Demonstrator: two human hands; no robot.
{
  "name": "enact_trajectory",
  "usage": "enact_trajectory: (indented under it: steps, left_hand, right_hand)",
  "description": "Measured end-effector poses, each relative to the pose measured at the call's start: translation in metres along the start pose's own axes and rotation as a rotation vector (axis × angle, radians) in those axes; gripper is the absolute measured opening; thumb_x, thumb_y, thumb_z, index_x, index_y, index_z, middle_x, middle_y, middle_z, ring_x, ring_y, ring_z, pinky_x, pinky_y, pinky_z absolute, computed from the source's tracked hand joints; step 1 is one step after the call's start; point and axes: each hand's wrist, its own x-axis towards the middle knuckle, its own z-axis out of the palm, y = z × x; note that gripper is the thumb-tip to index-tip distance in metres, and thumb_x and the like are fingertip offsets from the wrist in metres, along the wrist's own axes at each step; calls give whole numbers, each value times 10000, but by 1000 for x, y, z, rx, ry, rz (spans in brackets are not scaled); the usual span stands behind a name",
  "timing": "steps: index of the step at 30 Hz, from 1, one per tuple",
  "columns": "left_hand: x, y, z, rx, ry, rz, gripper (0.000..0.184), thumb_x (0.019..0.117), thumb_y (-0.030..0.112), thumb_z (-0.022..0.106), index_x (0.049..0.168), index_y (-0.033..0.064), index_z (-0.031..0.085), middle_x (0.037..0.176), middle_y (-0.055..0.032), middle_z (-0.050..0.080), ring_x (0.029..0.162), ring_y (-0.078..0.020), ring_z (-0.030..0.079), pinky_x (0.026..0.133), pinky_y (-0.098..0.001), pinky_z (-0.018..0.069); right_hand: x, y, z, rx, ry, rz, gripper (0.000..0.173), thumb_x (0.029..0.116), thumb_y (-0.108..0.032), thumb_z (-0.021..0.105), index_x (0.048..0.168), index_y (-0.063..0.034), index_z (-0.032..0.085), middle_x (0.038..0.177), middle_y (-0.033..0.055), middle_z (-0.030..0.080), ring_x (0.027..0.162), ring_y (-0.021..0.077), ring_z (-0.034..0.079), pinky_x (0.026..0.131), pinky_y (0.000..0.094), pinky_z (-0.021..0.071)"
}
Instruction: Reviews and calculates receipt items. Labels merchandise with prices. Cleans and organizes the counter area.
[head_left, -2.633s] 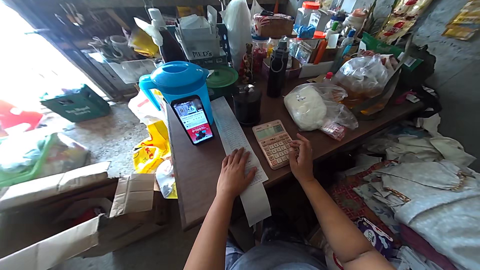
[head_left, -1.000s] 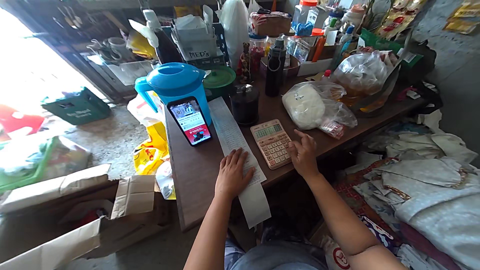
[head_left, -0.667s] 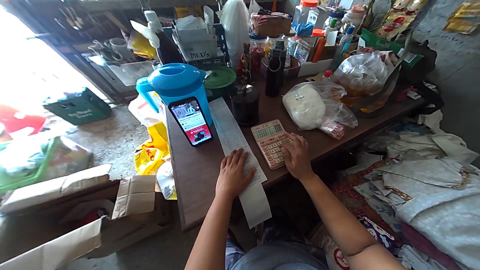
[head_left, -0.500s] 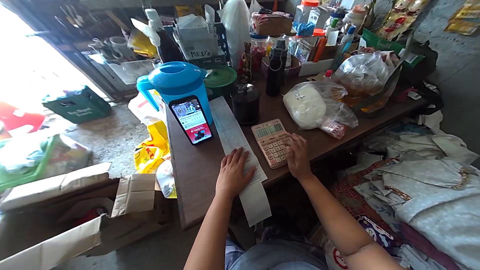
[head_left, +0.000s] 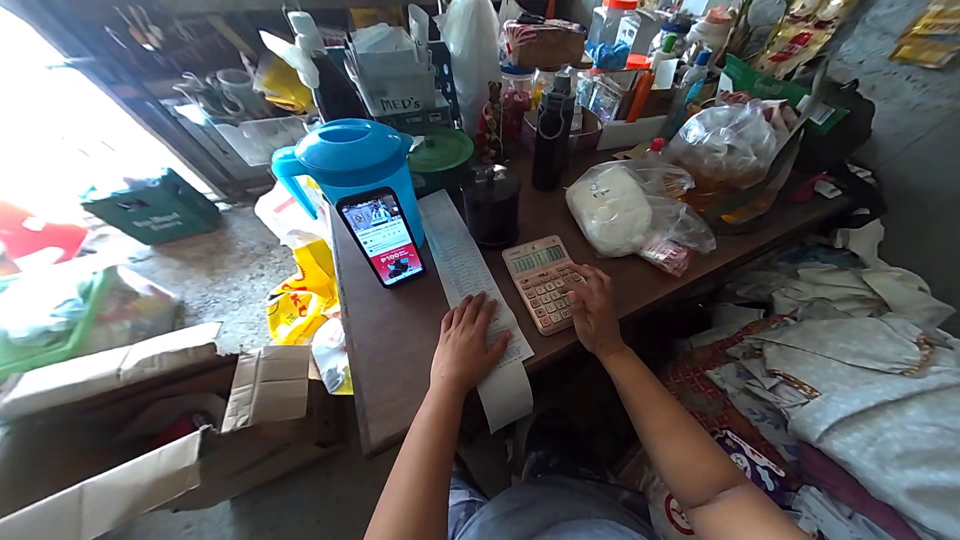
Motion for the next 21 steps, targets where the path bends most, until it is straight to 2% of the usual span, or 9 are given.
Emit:
enact_trajectory:
  steps: [6,8,11,14,17,21]
  left_hand:
    - [0,1,-2,11,-14,-9,631,1034,541,424,1519,142,483,1637,-85,364,1532,-279,286,1235,-529,182]
    - [0,1,-2,13,-13,-8,628,1034,535,435,1516,136,488,1634,-87,370,1531,-281,290,1234,-530,185]
    - [0,2,-4,2,-30,-14,624,1035,523,440,1523,135,478,1641,-84,357,1534,-282,282,1237,-527,175]
    - [0,3,-5,-10,-27,-14,615,1036,512,447,1517,130,484,1636,-89,363,1530,-283,289,1235,-525,179]
    - [-1,3,-5,-10,-25,-13,608,1036,510,451,1513,134,490,1634,-90,368,1530,-280,292,1235,-522,181]
    - [-1,3,-6,-19,-32,-15,605,1037,508,455,1514,137,488,1635,-88,366,1535,-278,281,1239,-519,173]
  right_hand:
    - [2,-2,2,-33,-38,-2,561,1085,-437,351,986,-80,773,1446,144,592,1413,406,443,1146,596,329]
    - [1,-1,-1,56,17,70,593,1092,-430,332,996,-35,764,1434,177,586,1405,403,448,1170,566,334]
    - [-2,-1,-7,100,200,168,588,1102,-372,307,946,25,711,1367,213,608,1287,336,555,1103,470,428]
    - [-5,-1,-6,44,270,166,488,1089,-262,384,947,51,730,1295,227,649,1185,325,619,1023,436,494]
    - [-4,-4,-2,-16,230,174,391,1056,-208,486,999,53,772,1288,212,680,1277,423,572,1085,516,448]
    - [-3,-6,0,-69,212,174,366,1062,-208,502,1035,26,782,1292,140,707,1285,407,582,1087,501,445]
